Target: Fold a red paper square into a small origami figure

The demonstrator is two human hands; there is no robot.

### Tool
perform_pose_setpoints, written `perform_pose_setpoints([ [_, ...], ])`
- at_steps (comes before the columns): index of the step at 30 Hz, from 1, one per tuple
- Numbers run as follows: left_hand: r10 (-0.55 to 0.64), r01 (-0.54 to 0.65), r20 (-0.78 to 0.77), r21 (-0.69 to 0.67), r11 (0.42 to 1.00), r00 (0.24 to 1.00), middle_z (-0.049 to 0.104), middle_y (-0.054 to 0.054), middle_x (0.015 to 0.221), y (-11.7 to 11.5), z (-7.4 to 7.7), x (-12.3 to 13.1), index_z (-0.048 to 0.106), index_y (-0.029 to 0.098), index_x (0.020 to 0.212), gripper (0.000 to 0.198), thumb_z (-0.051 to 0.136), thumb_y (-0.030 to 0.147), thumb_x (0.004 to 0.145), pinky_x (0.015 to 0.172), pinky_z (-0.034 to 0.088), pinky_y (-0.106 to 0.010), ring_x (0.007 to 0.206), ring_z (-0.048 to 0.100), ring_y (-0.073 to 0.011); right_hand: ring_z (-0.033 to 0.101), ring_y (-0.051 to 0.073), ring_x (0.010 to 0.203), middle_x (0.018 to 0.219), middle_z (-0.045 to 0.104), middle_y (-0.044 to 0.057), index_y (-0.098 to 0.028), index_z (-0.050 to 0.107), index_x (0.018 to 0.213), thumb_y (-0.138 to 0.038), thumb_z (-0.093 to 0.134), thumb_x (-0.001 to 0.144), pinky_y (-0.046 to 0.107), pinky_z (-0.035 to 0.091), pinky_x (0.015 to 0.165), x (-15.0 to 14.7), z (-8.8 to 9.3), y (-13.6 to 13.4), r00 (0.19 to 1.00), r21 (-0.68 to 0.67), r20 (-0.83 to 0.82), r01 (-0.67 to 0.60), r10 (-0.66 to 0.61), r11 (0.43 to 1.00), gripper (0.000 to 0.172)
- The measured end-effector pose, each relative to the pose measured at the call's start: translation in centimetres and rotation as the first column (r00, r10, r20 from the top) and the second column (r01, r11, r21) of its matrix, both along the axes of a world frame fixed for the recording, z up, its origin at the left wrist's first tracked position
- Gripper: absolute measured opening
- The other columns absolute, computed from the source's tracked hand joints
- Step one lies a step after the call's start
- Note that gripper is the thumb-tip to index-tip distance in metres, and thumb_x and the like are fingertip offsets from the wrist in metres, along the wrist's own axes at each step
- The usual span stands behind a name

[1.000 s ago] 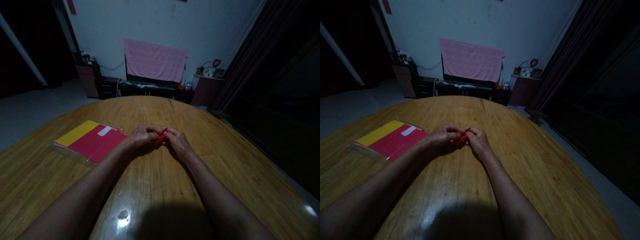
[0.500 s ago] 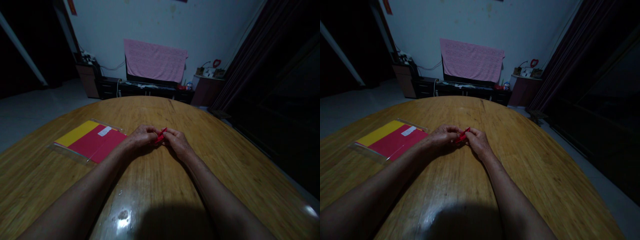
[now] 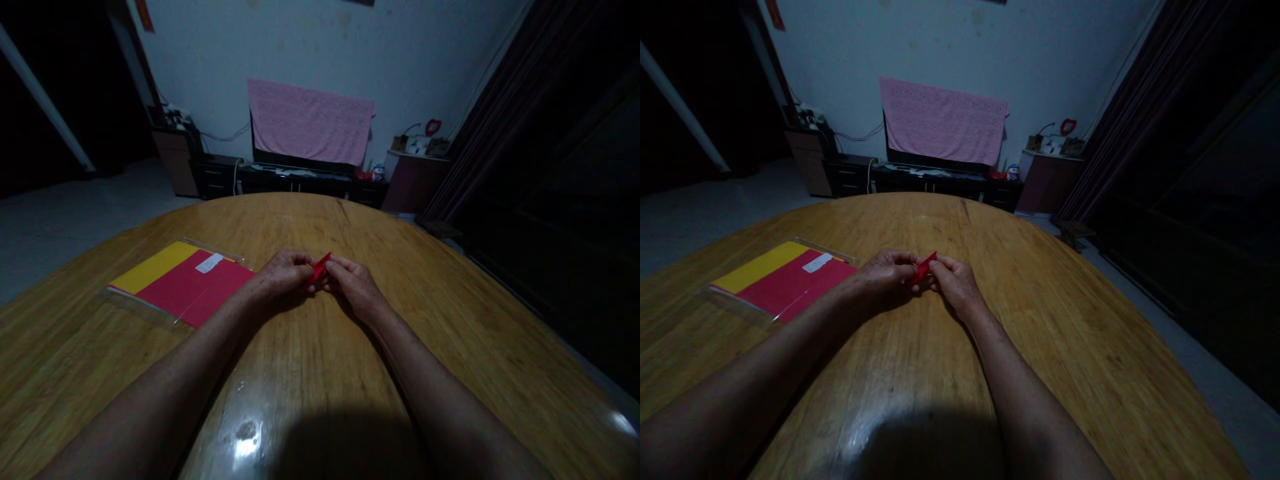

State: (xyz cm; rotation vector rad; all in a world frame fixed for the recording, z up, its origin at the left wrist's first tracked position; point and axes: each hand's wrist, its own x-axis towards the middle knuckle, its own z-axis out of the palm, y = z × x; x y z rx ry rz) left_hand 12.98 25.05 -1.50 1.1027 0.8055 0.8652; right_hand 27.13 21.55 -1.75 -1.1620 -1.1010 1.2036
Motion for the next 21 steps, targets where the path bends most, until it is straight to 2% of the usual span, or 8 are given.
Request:
perform_pose_setpoints([
  [12,0.012,-0.012,-0.050,-0.006,1.000,0.999,0.062,-0.003,0.055,0.00,0.20,-0.01,0.062,0.016,0.070,0.010,0.061,0.005,0.068,0.048,0.040,-0.023,0.045,0.055,-0.0110,0.057,0.012,0.059,0.066,0.065,0.002,-0.018,0.071,0.078,-0.029,0.062,0.073,0.025,0.041,0.058,-0.08,-0.03,0.13,1.000,-0.007,0.013,0.007,-0.007,1.000,0.015],
  [16,0.008,-0.008,0.013,0.011,1.000,1.000,0.059,-0.003,0.052,-0.36,0.42,0.14,0.062,0.015,0.066,0.008,0.060,0.009,0.071,0.050,0.042,-0.024,0.047,0.056,-0.0118,0.055,0.011,0.058,0.065,0.064,0.001,-0.018,0.071,0.078,-0.030,0.062,0.072,0.025,0.040,0.058,-0.04,-0.14,0.10,1.000,0.002,0.011,-0.005,0.005,1.000,0.016],
  [21,0.009,-0.011,0.056,0.043,0.999,0.998,0.057,-0.002,0.053,-0.50,0.35,0.25,0.060,0.014,0.061,0.013,0.061,0.013,0.074,0.055,0.047,-0.025,0.051,0.056,-0.0107,0.052,0.010,0.057,0.064,0.062,-0.001,-0.018,0.072,0.081,-0.031,0.064,0.074,0.025,0.039,0.058,0.10,-0.30,0.15,0.999,0.037,0.030,-0.039,0.038,0.999,0.017],
])
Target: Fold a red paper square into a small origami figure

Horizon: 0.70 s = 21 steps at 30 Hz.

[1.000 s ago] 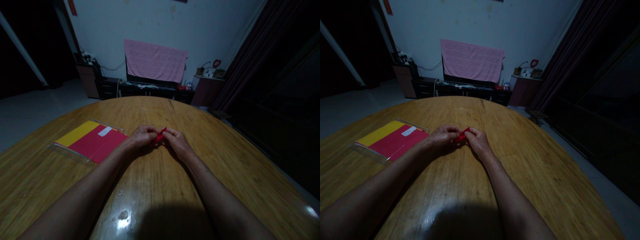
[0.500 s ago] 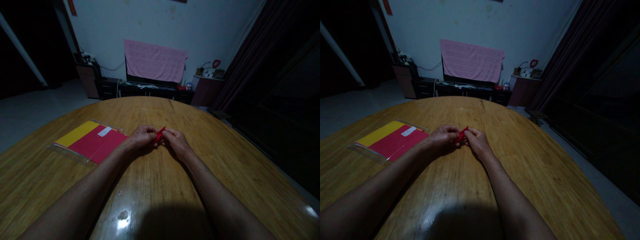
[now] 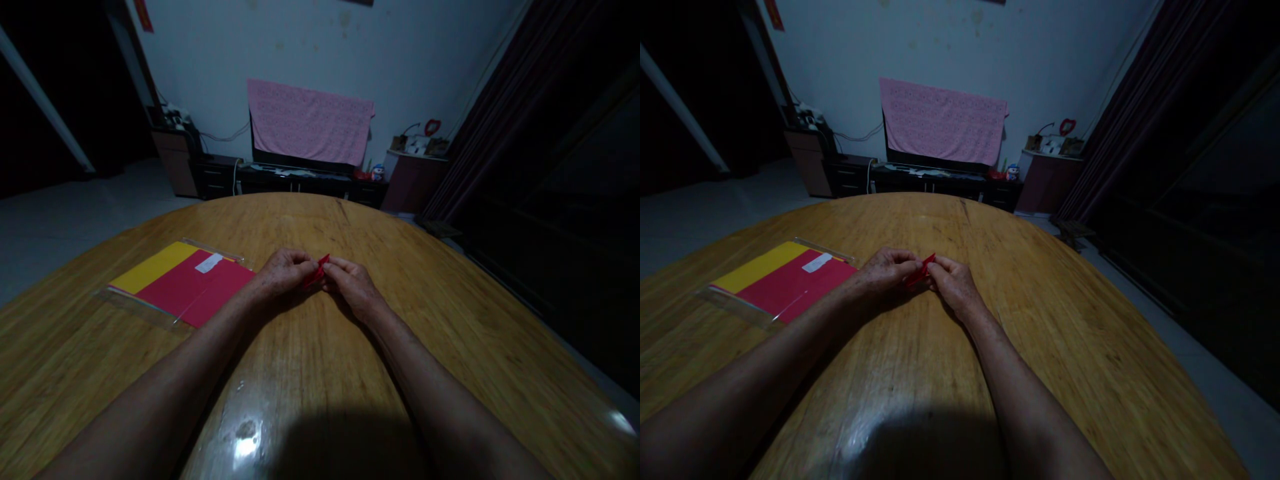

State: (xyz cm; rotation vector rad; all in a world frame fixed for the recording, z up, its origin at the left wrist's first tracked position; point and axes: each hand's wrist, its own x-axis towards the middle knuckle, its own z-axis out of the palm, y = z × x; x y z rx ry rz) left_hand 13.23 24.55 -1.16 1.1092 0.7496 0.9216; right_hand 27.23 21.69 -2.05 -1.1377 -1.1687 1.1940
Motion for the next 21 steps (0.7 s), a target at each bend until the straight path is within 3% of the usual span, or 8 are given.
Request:
perform_pose_setpoints([
  [4,0.003,-0.004,0.012,0.017,1.000,1.000,0.054,0.000,0.052,0.16,-0.17,-0.05,0.058,0.014,0.057,0.019,0.063,0.017,0.075,0.056,0.048,-0.025,0.051,0.055,-0.0100,0.050,0.009,0.056,0.064,0.061,-0.002,-0.018,0.073,0.085,-0.029,0.063,0.075,0.024,0.037,0.057,0.06,-0.28,0.10,1.000,0.012,0.006,-0.016,0.016,1.000,0.017],
  [8,0.000,0.011,-0.120,0.091,0.996,0.993,0.055,0.000,0.051,0.49,-0.16,-0.39,0.060,0.013,0.057,0.019,0.065,0.020,0.074,0.053,0.047,-0.023,0.048,0.052,-0.0088,0.050,0.009,0.057,0.066,0.062,-0.002,-0.018,0.073,0.087,-0.029,0.064,0.075,0.024,0.037,0.058,0.00,-0.39,0.06,0.998,0.034,-0.033,-0.053,0.055,0.998,0.018],
  [10,0.065,-0.043,-0.163,0.134,0.990,0.984,0.055,0.000,0.051,0.58,-0.06,-0.56,0.060,0.014,0.057,0.019,0.065,0.022,0.074,0.050,0.045,-0.021,0.048,0.053,-0.0088,0.052,0.009,0.060,0.068,0.064,-0.001,-0.018,0.073,0.087,-0.028,0.064,0.075,0.024,0.039,0.060,-0.07,-0.32,0.01,0.994,0.048,-0.060,-0.090,0.093,0.995,0.018],
  [13,0.082,-0.033,-0.269,0.182,0.983,0.960,0.054,0.000,0.049,0.54,0.15,-0.65,0.061,0.013,0.057,0.018,0.067,0.021,0.072,0.045,0.040,-0.019,0.045,0.050,-0.0078,0.053,0.009,0.062,0.069,0.064,-0.001,-0.018,0.073,0.086,-0.026,0.065,0.073,0.024,0.040,0.062,-0.13,-0.20,0.00,0.992,0.038,-0.068,-0.105,0.107,0.994,0.018],
  [16,0.085,-0.053,-0.181,0.175,0.983,0.980,0.059,0.000,0.053,0.43,0.14,-0.58,0.062,0.015,0.061,0.018,0.063,0.024,0.076,0.046,0.042,-0.020,0.048,0.054,-0.0092,0.052,0.009,0.061,0.067,0.063,-0.001,-0.018,0.073,0.086,-0.025,0.064,0.073,0.024,0.039,0.061,-0.09,-0.29,0.11,0.993,0.024,-0.063,-0.102,0.103,0.995,0.018],
  [21,0.075,-0.036,-0.183,0.207,0.978,0.980,0.064,-0.003,0.059,0.68,-0.35,-0.64,0.066,0.015,0.068,0.015,0.069,0.028,0.075,0.049,0.046,-0.022,0.055,0.061,-0.0138,0.051,0.009,0.059,0.063,0.060,-0.002,-0.018,0.073,0.086,-0.027,0.063,0.074,0.024,0.040,0.060,-0.04,-0.53,0.26,0.997,0.041,-0.030,-0.066,0.067,0.997,0.019],
])
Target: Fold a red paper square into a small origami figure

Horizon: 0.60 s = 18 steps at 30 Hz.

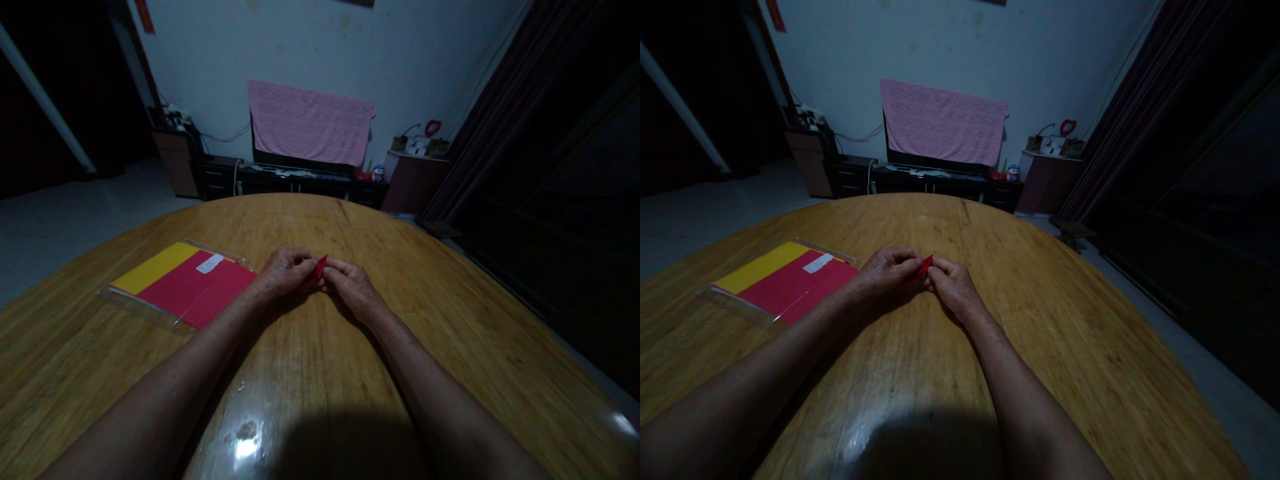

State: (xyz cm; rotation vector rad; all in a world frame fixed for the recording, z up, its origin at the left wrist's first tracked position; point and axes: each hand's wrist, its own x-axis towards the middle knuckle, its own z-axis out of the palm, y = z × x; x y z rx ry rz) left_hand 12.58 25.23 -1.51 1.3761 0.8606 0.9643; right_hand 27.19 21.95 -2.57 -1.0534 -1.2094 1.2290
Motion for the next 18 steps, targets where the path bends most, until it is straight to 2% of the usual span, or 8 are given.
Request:
perform_pose_setpoints([
  [5,-0.080,0.088,0.123,-0.063,0.994,0.989,0.063,-0.003,0.059,-0.10,-0.15,-0.14,0.066,0.014,0.071,0.016,0.069,0.029,0.077,0.049,0.044,-0.021,0.053,0.058,-0.0116,0.050,0.009,0.056,0.060,0.060,-0.002,-0.016,0.074,0.086,-0.033,0.064,0.077,0.024,0.039,0.057,0.02,0.04,-0.10,0.997,0.027,0.066,0.043,-0.044,0.999,0.022],
  [9,-0.122,0.142,0.180,-0.102,0.985,0.976,0.061,-0.002,0.056,-0.34,0.11,-0.17,0.065,0.012,0.069,0.017,0.068,0.027,0.077,0.045,0.037,-0.019,0.047,0.052,-0.0078,0.052,0.009,0.056,0.060,0.061,-0.002,-0.016,0.075,0.090,-0.034,0.066,0.076,0.024,0.040,0.058,0.11,-0.05,-0.12,0.998,0.014,0.051,0.048,-0.048,0.999,0.024],
  [14,-0.155,0.166,0.131,-0.077,0.983,0.979,0.056,0.001,0.052,-0.34,0.30,-0.44,0.065,0.014,0.068,0.021,0.067,0.032,0.078,0.042,0.029,-0.018,0.043,0.045,-0.0058,0.054,0.009,0.057,0.062,0.063,-0.001,-0.016,0.075,0.091,-0.034,0.069,0.073,0.025,0.043,0.061,0.22,-0.07,-0.16,0.997,-0.009,0.024,0.071,-0.070,0.997,0.026],
  [18,-0.154,0.156,0.089,-0.022,0.988,0.984,0.052,0.002,0.053,-0.52,0.30,-0.52,0.062,0.015,0.064,0.023,0.067,0.033,0.077,0.043,0.030,-0.019,0.046,0.044,-0.0063,0.054,0.009,0.057,0.064,0.064,-0.001,-0.017,0.076,0.090,-0.035,0.071,0.072,0.025,0.041,0.059,0.30,-0.19,-0.06,0.997,0.005,0.000,0.080,-0.080,0.997,0.026],
])
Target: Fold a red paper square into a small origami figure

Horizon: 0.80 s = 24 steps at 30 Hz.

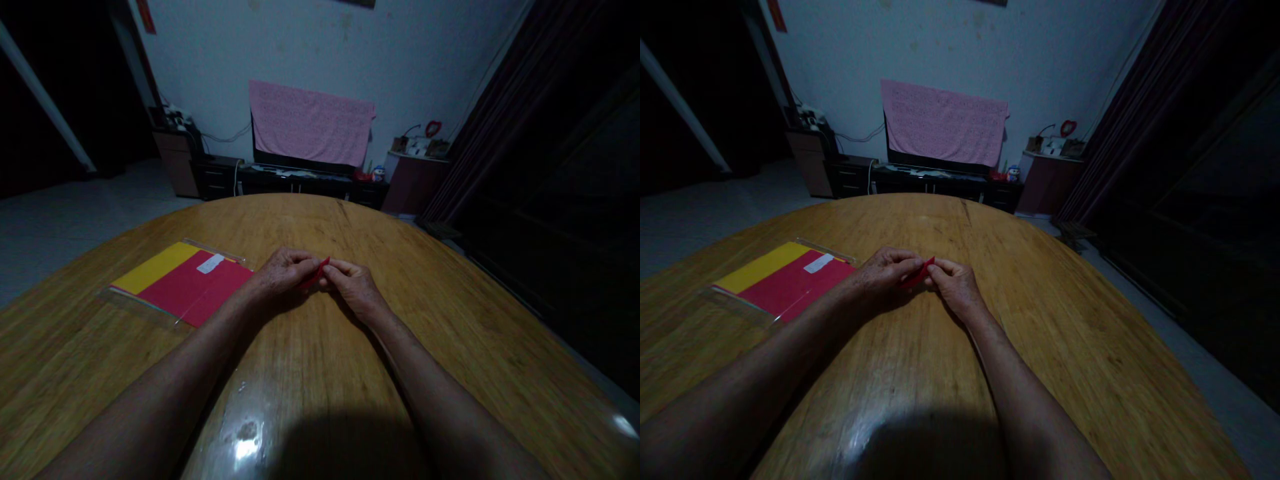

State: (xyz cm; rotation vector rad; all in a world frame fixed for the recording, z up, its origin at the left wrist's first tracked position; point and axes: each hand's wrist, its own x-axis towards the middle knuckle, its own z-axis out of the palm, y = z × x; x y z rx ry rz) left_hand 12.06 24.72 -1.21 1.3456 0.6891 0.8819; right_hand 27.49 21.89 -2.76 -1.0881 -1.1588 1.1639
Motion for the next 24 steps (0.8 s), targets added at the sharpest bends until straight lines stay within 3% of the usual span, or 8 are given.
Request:
perform_pose_setpoints([
  [6,0.048,-0.040,0.066,-0.108,0.993,0.997,0.053,0.002,0.052,-0.10,0.11,0.40,0.061,0.016,0.062,0.018,0.068,0.027,0.075,0.047,0.036,-0.020,0.046,0.048,-0.0076,0.055,0.009,0.058,0.069,0.066,-0.001,-0.019,0.076,0.089,-0.033,0.073,0.070,0.025,0.043,0.061,-0.05,-0.18,0.06,0.999,0.009,-0.043,0.003,-0.003,1.000,0.024],
  [12,0.057,-0.059,-0.026,-0.068,0.996,0.998,0.053,0.001,0.048,-0.19,0.56,0.24,0.064,0.015,0.061,0.020,0.060,0.023,0.079,0.042,0.030,-0.019,0.041,0.044,-0.0063,0.055,0.010,0.059,0.068,0.065,0.000,-0.018,0.075,0.090,-0.034,0.071,0.072,0.025,0.042,0.060,0.12,-0.19,-0.07,1.000,0.019,0.002,-0.010,0.010,1.000,0.024],
  [18,-0.001,0.009,0.068,-0.117,0.993,0.998,0.054,0.000,0.050,-0.26,0.36,0.12,0.063,0.016,0.059,0.022,0.063,0.027,0.079,0.043,0.031,-0.021,0.043,0.046,-0.0082,0.056,0.010,0.060,0.068,0.065,-0.001,-0.019,0.075,0.089,-0.034,0.071,0.073,0.025,0.043,0.061,0.18,-0.23,-0.02,1.000,0.028,-0.002,-0.016,0.016,0.999,0.023],
  [24,-0.005,0.008,0.025,-0.087,0.996,1.000,0.053,0.001,0.049,-0.01,-0.04,0.03,0.064,0.016,0.061,0.024,0.066,0.033,0.079,0.042,0.029,-0.020,0.042,0.044,-0.0068,0.056,0.011,0.062,0.070,0.065,0.000,-0.020,0.075,0.090,-0.035,0.071,0.073,0.026,0.044,0.063,0.24,-0.28,0.02,1.000,0.033,0.020,-0.017,0.017,0.999,0.023],
])
